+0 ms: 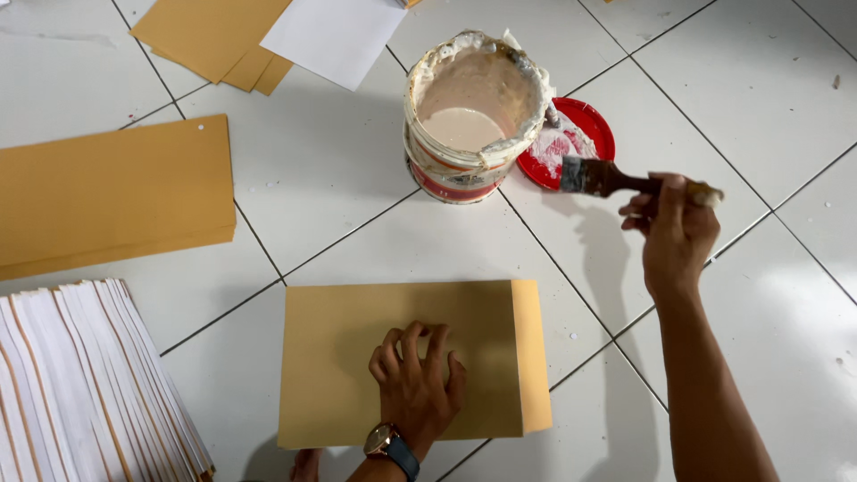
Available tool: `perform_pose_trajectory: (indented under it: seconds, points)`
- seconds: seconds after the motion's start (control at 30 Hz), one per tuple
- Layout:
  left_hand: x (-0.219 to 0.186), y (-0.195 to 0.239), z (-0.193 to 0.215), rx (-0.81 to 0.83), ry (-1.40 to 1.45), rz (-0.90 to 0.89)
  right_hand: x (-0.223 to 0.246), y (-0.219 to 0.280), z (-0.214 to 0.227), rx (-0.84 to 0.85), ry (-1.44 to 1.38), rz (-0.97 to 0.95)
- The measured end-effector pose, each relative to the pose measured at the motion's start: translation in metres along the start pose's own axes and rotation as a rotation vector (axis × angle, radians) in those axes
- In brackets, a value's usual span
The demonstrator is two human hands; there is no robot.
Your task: The person sits on the floor and applies white glue to the edge of a yellow paper sheet using a brush. They then fold the glued edge over and press it down with a cloth to secure the bond. This process is repeated for multiple sheets.
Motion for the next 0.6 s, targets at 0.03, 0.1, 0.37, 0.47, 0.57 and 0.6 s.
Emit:
perform_pose_trajectory:
  seconds: [0.03,0.1,0.37,0.47,0.57,0.6]
  points:
    - [0.0,-0.001,-0.001,0.01,0.005,0.002,0.003,0.017,0.007,0.0,0.01,-0.006]
    - [0.001,0.0,0.001,-0.004,0.004,0.014,-0.011,0.058,0.026,-0.092,-0.209,-0.208]
    - [0.003,0.004,-0.002,-0.093,0.0,-0.051,-0.042,0.16,0.024,0.0,-0.158,-0.331]
    - [0.003,0.009,-0.008,-0.123,0.01,-0.091,-0.006,0.148,0.023,0.023,0.026,-0.123]
    - [0.008,0.011,-0.013,-0.13,0.018,-0.082,0.016,0.146,0.007,0.046,0.07,-0.025]
    - [0.008,0.012,-0.016,-0.132,0.017,-0.078,0.018,0.148,0.001,0.066,0.057,-0.03]
Point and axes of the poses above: each hand's wrist, its own y-axis away from the middle knuckle, its own z-axis out of the back of the hand, x = y × z, the point moved 10 cm from there along -y, towards the middle knuckle, and after that the axes turned 11 degrees about z, right-handed, at the moved point
